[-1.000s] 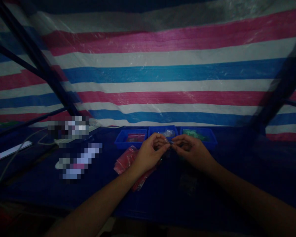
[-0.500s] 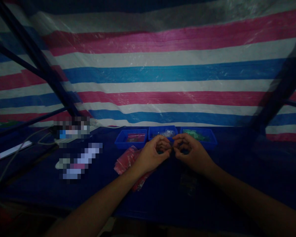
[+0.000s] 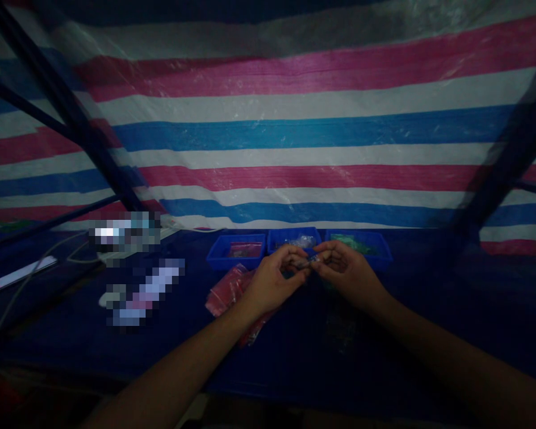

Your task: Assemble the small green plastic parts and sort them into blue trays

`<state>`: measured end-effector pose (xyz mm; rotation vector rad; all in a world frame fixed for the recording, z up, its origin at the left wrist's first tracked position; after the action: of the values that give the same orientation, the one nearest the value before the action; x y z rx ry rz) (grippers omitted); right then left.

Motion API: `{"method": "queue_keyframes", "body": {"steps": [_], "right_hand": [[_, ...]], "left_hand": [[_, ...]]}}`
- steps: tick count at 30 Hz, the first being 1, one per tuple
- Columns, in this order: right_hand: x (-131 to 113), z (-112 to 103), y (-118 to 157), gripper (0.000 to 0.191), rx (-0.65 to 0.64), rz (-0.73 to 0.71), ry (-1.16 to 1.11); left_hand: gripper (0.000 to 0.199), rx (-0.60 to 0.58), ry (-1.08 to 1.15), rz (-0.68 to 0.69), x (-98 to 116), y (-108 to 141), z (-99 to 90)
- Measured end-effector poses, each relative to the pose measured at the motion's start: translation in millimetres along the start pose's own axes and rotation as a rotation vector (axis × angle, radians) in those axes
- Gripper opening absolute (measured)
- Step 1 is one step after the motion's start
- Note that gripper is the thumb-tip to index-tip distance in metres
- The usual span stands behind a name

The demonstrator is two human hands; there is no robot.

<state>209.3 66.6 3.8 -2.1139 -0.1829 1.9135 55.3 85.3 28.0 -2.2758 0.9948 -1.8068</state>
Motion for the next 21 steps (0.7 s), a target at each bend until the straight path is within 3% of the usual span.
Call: {"method": "queue_keyframes", "body": {"steps": [9, 15, 21], "right_hand": [[0.3, 2.2, 0.1, 0.038, -0.056, -0.033, 0.001], [0.3, -1.4, -1.0, 0.037, -0.029, -0.058, 0.035], [2.0, -1.2, 0.8, 0.037, -0.038, -0.064, 0.067]], "left_hand": [[0.032, 0.004, 0.023, -0.001, -9.1, -2.3, 1.2], [0.023, 0.051, 0.040, -0.004, -1.9, -2.2, -4.0], [0.027, 0.005, -0.005, 0.009, -0.1, 0.0, -1.2]]}}
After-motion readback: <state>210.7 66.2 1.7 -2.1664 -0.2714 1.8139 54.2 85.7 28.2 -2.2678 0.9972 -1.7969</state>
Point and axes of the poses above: each hand's wrist, its own y-axis away from the middle knuckle, its own z-axis out of the palm, x = y × z, the point moved 9 cm from there along -y, towards the middle knuckle, and after that the axes turned 5 degrees about x, right-handed, at the moved point
